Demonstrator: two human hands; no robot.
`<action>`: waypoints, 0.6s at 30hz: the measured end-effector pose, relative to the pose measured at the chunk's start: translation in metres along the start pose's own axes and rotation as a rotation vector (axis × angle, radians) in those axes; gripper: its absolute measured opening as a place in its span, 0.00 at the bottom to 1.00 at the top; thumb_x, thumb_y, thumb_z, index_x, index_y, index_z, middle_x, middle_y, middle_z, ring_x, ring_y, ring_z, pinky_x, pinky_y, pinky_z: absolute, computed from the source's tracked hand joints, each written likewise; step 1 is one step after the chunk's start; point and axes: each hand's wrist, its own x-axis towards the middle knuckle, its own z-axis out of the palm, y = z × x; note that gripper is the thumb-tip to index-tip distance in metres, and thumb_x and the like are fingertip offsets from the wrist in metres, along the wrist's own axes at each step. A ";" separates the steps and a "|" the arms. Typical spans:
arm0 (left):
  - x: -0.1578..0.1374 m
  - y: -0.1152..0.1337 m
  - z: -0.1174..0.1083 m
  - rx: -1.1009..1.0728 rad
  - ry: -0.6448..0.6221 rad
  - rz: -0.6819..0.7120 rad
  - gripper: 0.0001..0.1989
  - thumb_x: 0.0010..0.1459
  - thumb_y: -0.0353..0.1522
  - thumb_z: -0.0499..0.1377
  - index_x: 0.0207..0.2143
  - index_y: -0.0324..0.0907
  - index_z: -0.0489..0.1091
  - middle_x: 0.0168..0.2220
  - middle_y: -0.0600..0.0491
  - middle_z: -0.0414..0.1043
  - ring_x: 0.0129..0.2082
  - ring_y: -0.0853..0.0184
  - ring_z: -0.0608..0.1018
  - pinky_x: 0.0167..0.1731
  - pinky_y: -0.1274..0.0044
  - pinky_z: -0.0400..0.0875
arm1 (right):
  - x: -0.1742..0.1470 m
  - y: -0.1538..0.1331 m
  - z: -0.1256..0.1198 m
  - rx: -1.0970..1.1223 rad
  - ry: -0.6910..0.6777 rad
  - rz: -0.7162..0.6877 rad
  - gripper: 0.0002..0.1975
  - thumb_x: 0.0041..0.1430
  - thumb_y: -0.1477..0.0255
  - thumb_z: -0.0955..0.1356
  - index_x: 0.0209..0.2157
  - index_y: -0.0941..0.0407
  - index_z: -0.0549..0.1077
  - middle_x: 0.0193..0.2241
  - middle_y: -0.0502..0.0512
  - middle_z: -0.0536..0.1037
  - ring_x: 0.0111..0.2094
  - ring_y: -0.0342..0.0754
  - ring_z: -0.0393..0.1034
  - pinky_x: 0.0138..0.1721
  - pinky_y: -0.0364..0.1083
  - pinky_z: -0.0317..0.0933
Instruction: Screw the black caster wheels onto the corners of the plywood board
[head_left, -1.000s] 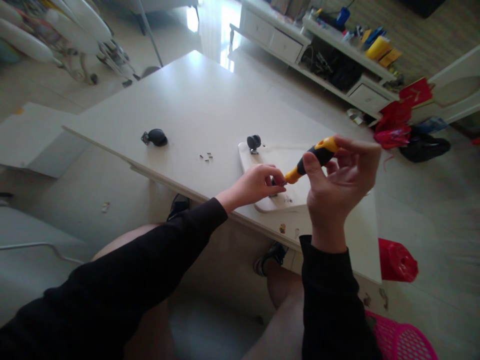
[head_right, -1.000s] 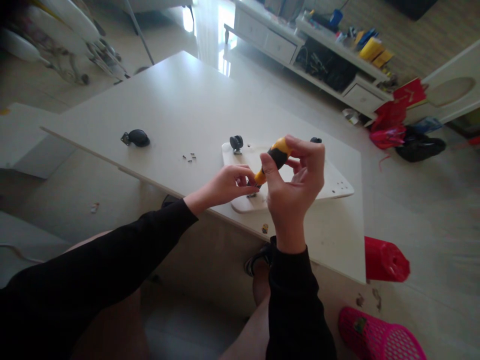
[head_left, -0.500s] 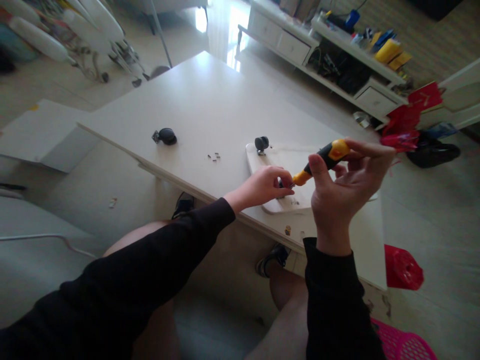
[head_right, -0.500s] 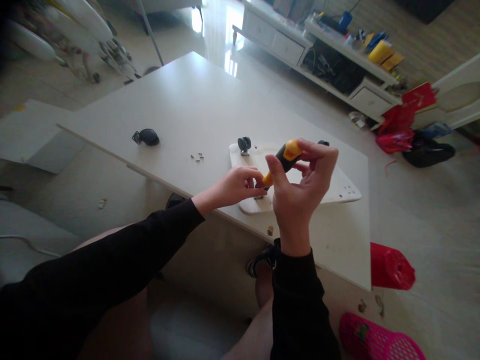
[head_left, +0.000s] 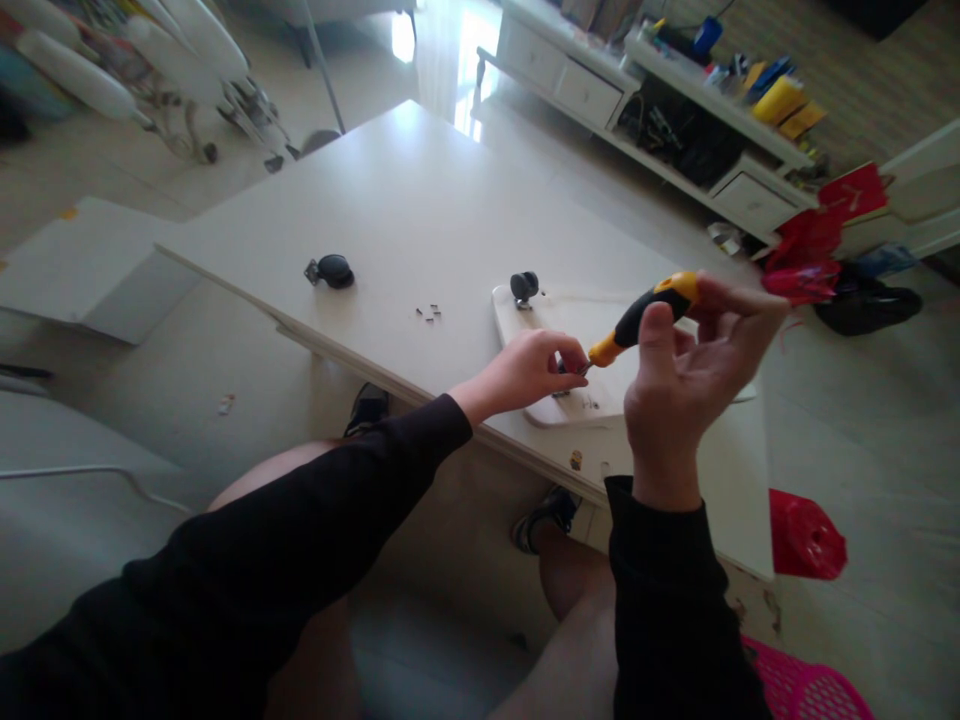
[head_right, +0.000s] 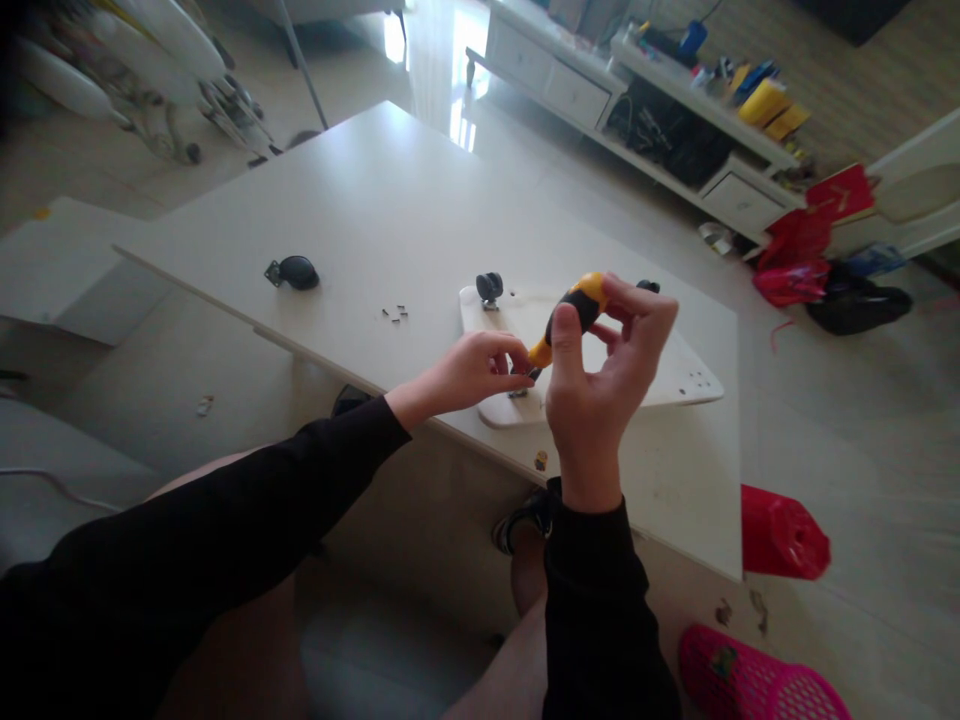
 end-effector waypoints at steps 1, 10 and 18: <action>0.000 -0.001 0.000 -0.002 0.003 -0.004 0.04 0.58 0.28 0.70 0.34 0.40 0.78 0.32 0.55 0.78 0.29 0.72 0.74 0.33 0.76 0.69 | -0.001 0.001 0.000 0.046 -0.045 0.013 0.18 0.65 0.56 0.75 0.51 0.48 0.72 0.50 0.55 0.77 0.51 0.52 0.79 0.48 0.53 0.78; -0.001 0.001 0.000 -0.014 -0.012 -0.026 0.04 0.57 0.29 0.70 0.34 0.40 0.78 0.31 0.55 0.78 0.29 0.71 0.74 0.34 0.76 0.69 | 0.003 -0.006 -0.002 0.011 0.008 -0.022 0.22 0.53 0.64 0.81 0.45 0.49 0.73 0.41 0.48 0.73 0.39 0.43 0.72 0.39 0.45 0.73; 0.000 -0.001 0.001 -0.005 0.001 -0.013 0.04 0.57 0.29 0.71 0.33 0.40 0.78 0.31 0.55 0.78 0.28 0.72 0.73 0.34 0.76 0.68 | -0.002 -0.002 -0.002 0.232 -0.176 -0.017 0.12 0.68 0.67 0.71 0.52 0.47 0.72 0.50 0.52 0.76 0.54 0.50 0.78 0.55 0.55 0.76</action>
